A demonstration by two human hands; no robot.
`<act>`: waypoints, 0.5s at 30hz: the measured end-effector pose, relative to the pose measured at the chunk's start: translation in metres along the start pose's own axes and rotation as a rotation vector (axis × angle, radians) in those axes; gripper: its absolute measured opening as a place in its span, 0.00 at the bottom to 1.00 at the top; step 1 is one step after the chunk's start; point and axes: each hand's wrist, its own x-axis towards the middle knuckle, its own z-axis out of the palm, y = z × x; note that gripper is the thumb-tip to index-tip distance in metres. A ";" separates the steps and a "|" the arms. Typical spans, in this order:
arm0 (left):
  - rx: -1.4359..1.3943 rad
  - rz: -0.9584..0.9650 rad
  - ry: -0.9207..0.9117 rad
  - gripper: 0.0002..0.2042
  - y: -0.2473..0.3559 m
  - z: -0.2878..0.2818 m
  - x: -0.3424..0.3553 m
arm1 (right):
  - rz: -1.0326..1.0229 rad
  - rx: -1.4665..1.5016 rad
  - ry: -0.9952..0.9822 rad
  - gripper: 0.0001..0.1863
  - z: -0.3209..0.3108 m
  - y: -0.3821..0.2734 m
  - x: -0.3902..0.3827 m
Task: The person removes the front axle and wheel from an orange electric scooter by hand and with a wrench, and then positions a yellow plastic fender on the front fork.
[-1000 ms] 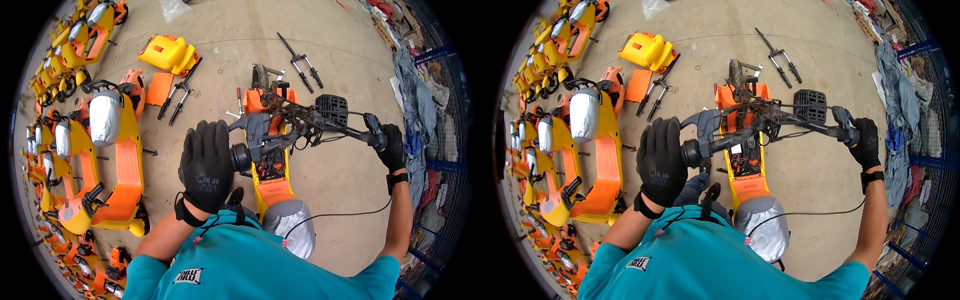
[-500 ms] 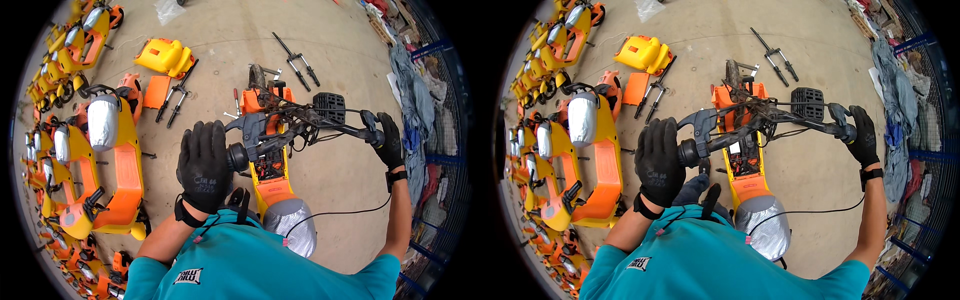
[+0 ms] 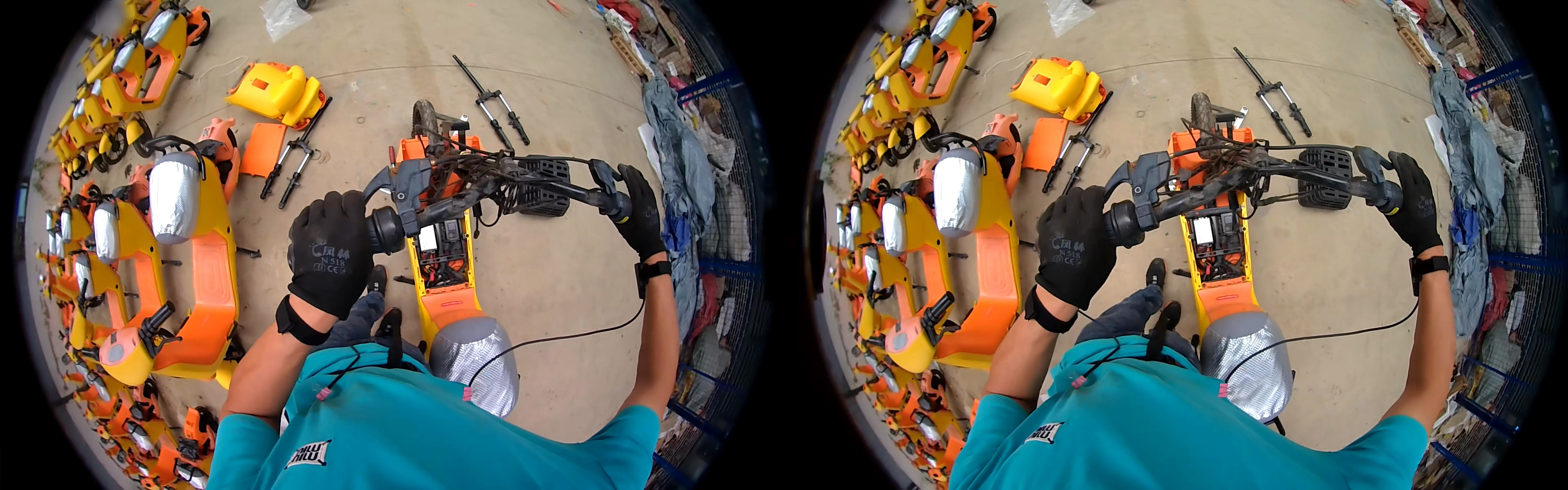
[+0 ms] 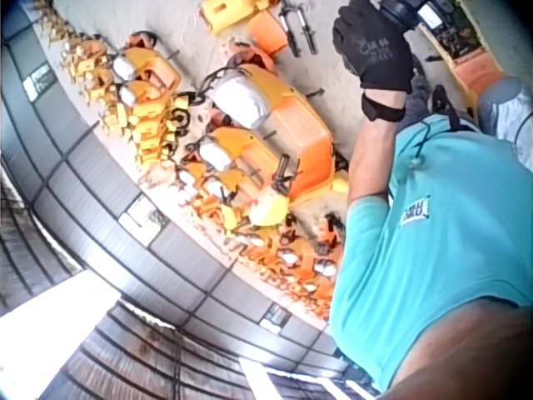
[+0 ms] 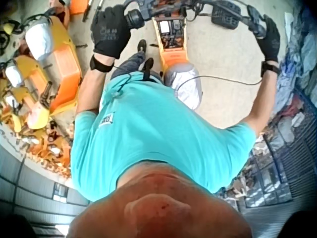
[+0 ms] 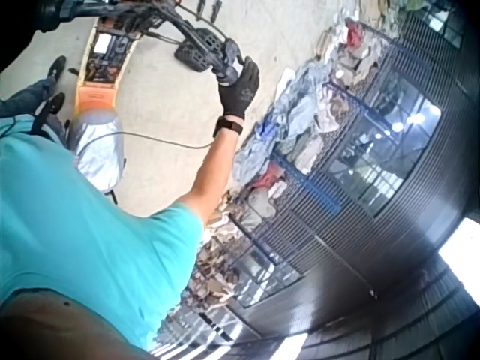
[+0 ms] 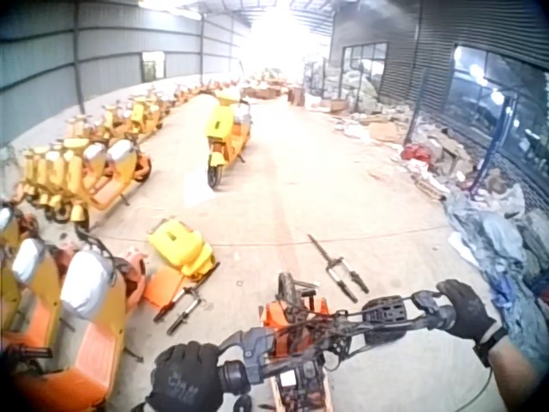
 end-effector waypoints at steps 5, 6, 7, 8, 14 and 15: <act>0.036 -0.014 -0.043 0.15 -0.001 0.004 0.003 | -0.007 -0.012 0.017 0.44 0.006 0.003 0.001; 0.040 -0.008 -0.040 0.15 0.000 0.004 0.004 | -0.008 -0.010 0.030 0.44 0.008 0.005 -0.001; 0.045 -0.002 -0.036 0.15 0.000 0.003 0.004 | -0.010 -0.007 0.042 0.45 0.009 0.006 -0.003; 0.049 0.004 -0.032 0.15 0.001 0.003 0.004 | -0.015 -0.002 0.045 0.45 0.010 0.006 -0.004; 0.016 -0.052 -0.059 0.21 0.001 0.003 0.001 | -0.015 0.014 0.031 0.44 0.007 0.000 0.003; 0.036 -0.031 -0.005 0.24 0.001 0.004 0.001 | -0.018 0.006 0.032 0.44 0.007 0.000 0.004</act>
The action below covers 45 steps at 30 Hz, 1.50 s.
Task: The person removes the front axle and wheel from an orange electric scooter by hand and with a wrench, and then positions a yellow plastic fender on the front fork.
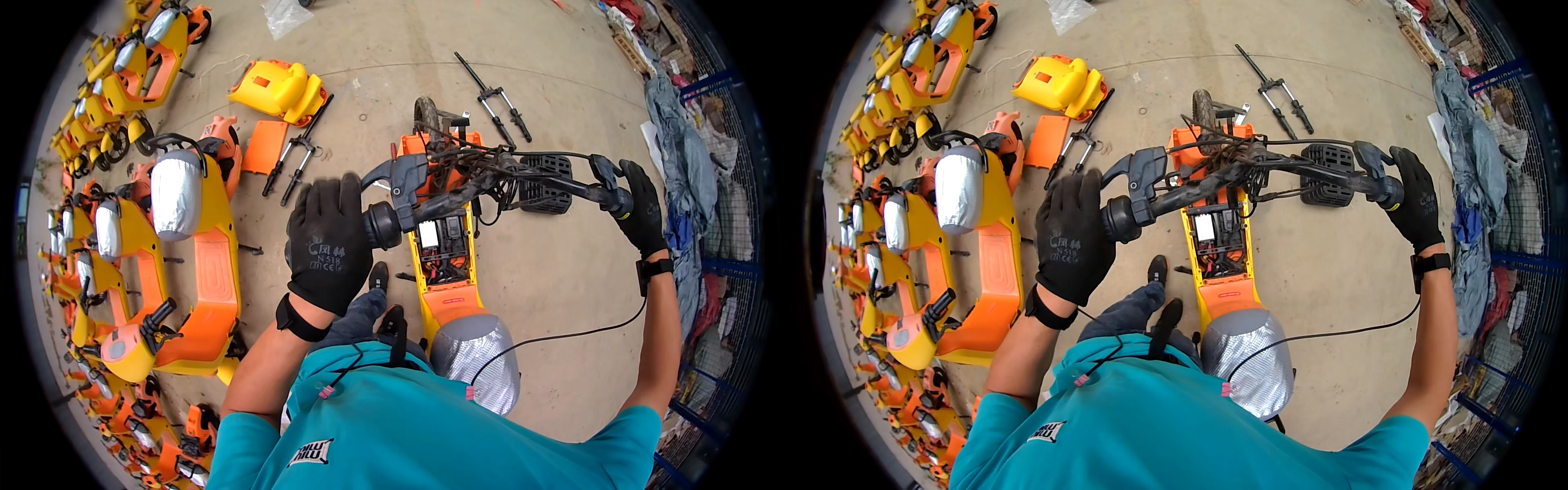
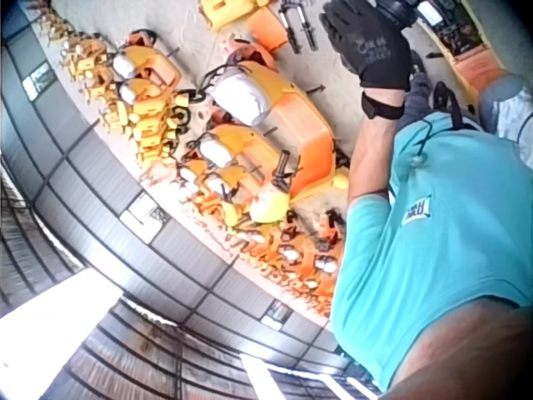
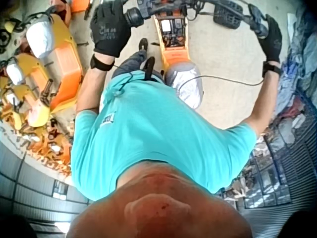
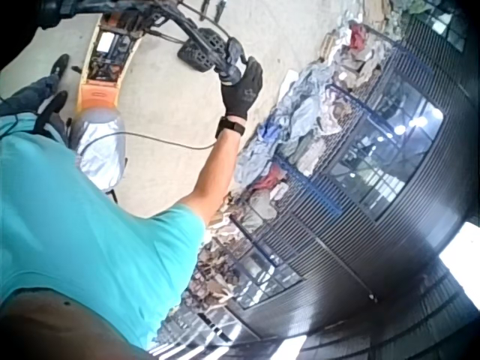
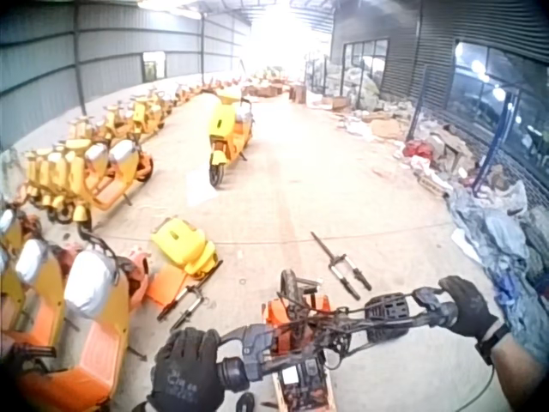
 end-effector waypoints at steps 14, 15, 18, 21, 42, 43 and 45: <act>0.026 -0.015 0.062 0.31 -0.010 0.004 0.003 | 0.053 -0.012 -0.028 0.26 -0.008 -0.011 0.023; 0.022 -0.007 0.072 0.31 -0.011 0.003 0.004 | 0.039 -0.017 -0.017 0.26 -0.008 -0.012 0.022; -0.003 0.006 0.078 0.30 -0.014 0.001 0.009 | 0.006 -0.037 0.006 0.26 -0.007 -0.013 0.022; -0.022 0.003 0.061 0.30 -0.012 -0.001 0.011 | 0.026 -0.037 -0.018 0.26 -0.010 -0.014 0.020; -0.073 -0.007 -0.047 0.15 -0.022 -0.002 0.016 | -0.030 -0.067 0.025 0.46 -0.001 0.002 0.026; -0.070 -0.011 -0.052 0.15 -0.022 -0.002 0.016 | -0.025 -0.067 0.023 0.46 0.000 0.002 0.026; -0.069 -0.011 -0.049 0.15 -0.022 -0.001 0.017 | -0.016 -0.066 0.019 0.46 0.000 0.002 0.024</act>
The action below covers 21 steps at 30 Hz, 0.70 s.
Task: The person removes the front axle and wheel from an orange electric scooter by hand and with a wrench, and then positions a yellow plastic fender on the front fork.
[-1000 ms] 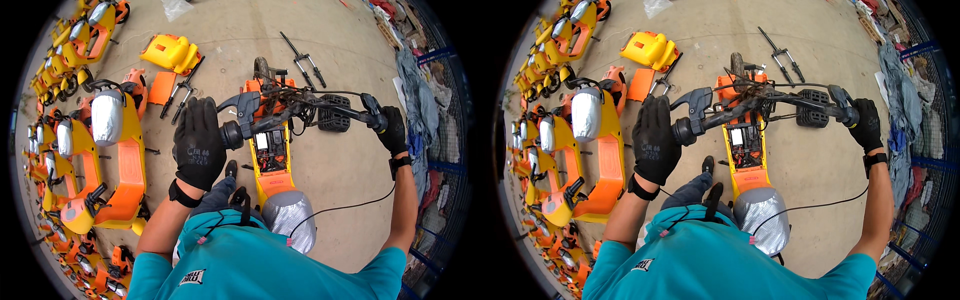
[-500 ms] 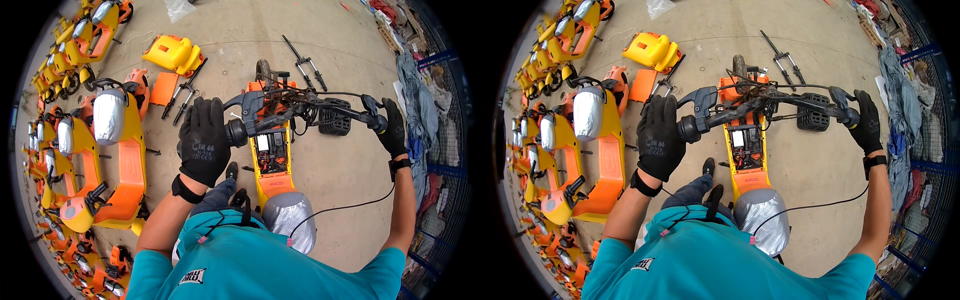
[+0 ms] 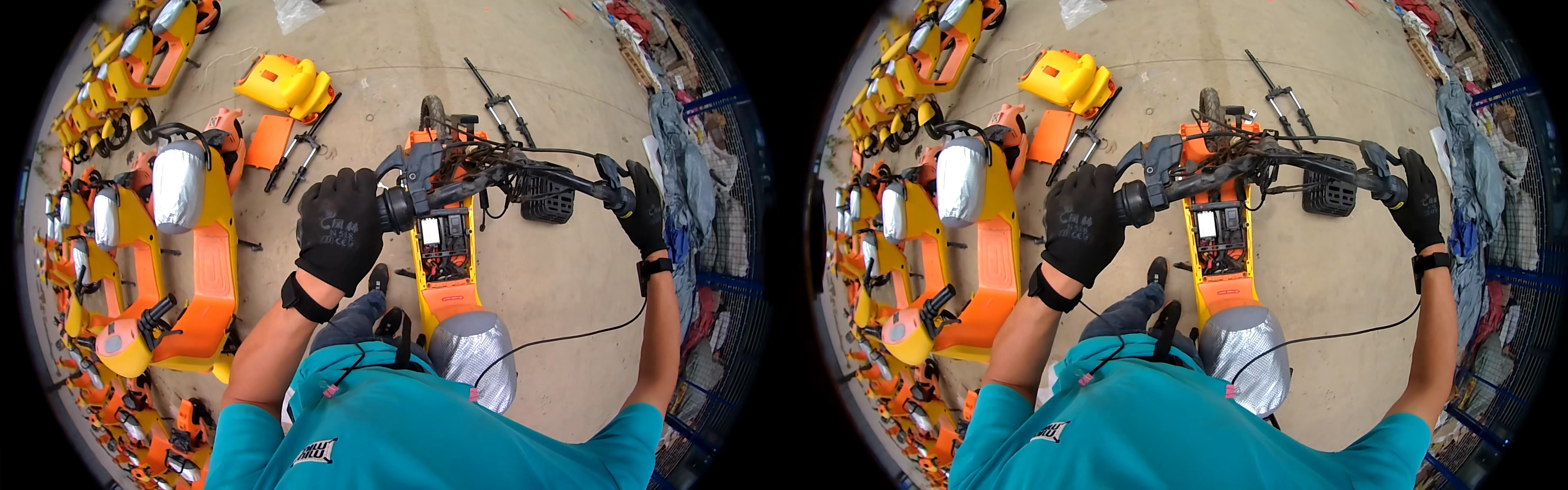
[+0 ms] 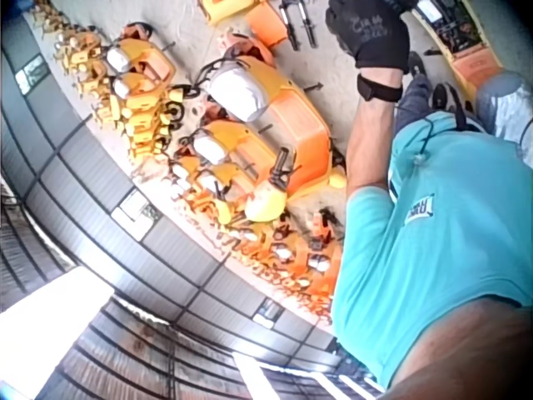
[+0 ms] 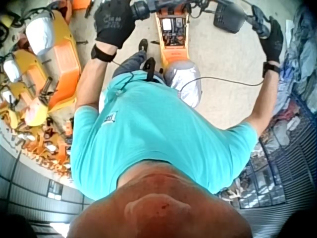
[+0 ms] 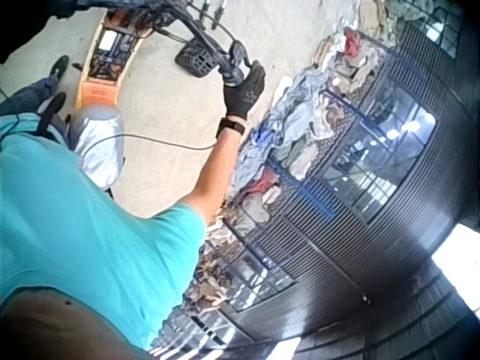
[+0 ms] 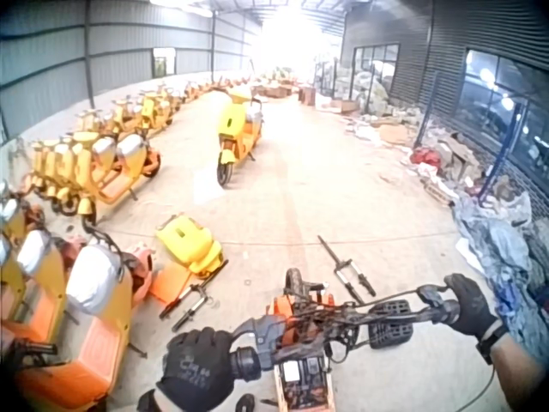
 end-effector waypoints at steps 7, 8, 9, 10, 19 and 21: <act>0.067 0.016 0.114 0.22 0.004 0.000 0.000 | -0.016 0.003 -0.004 0.46 -0.002 -0.001 0.002; 0.104 0.036 0.183 0.24 0.005 0.000 0.000 | -0.017 0.006 -0.007 0.46 -0.001 -0.001 0.002; 0.111 0.037 0.189 0.26 0.004 0.002 -0.001 | -0.019 0.009 -0.010 0.46 -0.001 -0.001 0.002; 0.117 0.038 0.194 0.28 0.002 0.005 -0.002 | -0.018 0.011 -0.010 0.46 -0.002 -0.001 0.002; 0.098 0.034 0.160 0.30 -0.006 0.008 -0.002 | 0.015 0.040 -0.019 0.28 -0.013 -0.017 0.014; 0.093 0.032 0.161 0.30 -0.006 0.009 -0.001 | 0.030 0.034 -0.014 0.23 -0.016 -0.022 0.016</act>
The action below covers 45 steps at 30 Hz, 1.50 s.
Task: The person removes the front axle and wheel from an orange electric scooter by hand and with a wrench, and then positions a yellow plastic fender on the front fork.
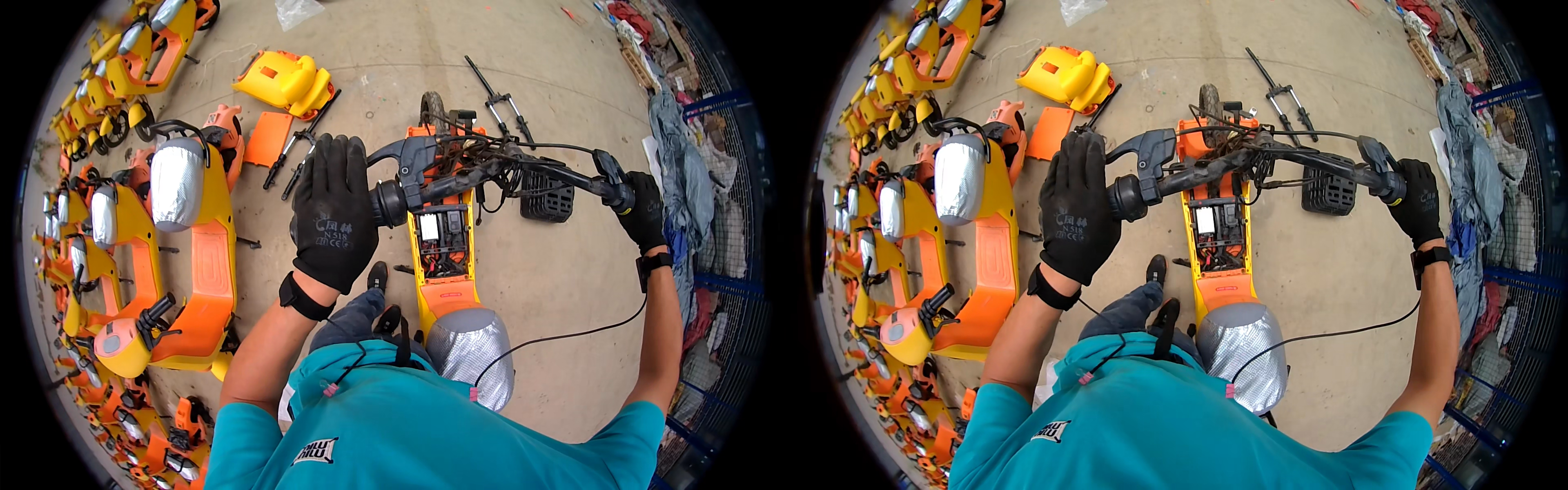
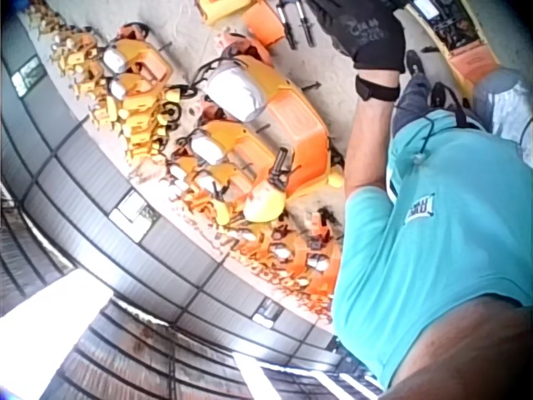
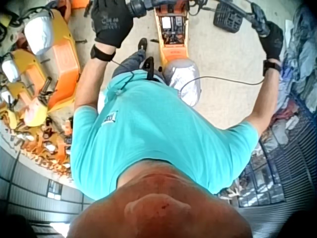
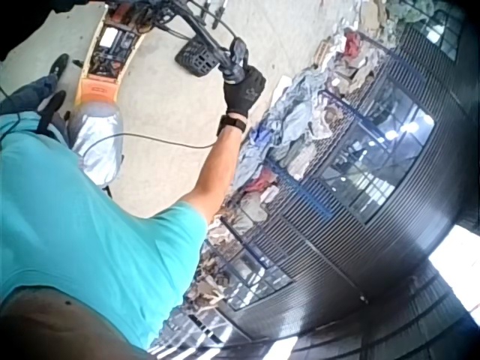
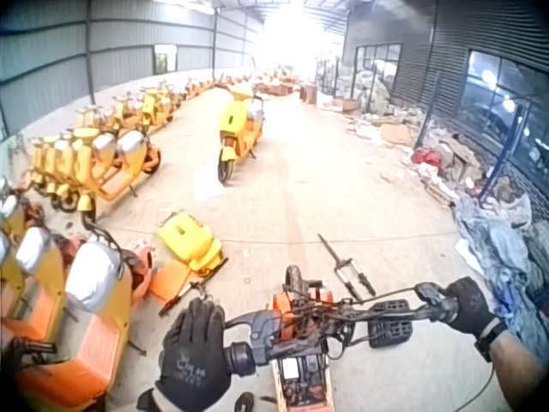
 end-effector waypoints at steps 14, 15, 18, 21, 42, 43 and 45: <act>-0.062 0.015 -0.029 0.31 -0.003 0.001 -0.001 | -0.019 -0.046 0.043 0.26 0.006 0.003 -0.004; -0.054 0.016 -0.034 0.31 -0.002 0.001 -0.001 | -0.024 -0.040 0.058 0.26 0.006 0.002 -0.005; -0.030 0.019 -0.049 0.33 0.002 0.001 -0.003 | 0.031 -0.046 -0.007 0.29 0.005 0.004 -0.008; -0.004 0.021 -0.063 0.33 0.003 0.000 -0.006 | -0.038 -0.003 0.051 0.35 0.000 -0.001 -0.007; -0.074 -0.004 -0.151 0.29 0.062 -0.047 -0.089 | 0.019 -0.025 -0.101 0.46 -0.021 -0.010 -0.120; -0.077 0.003 -0.145 0.30 0.063 -0.047 -0.091 | 0.025 -0.034 -0.101 0.46 -0.021 -0.011 -0.121; -0.081 0.018 -0.132 0.30 0.065 -0.046 -0.092 | 0.032 -0.036 -0.103 0.46 -0.021 -0.010 -0.123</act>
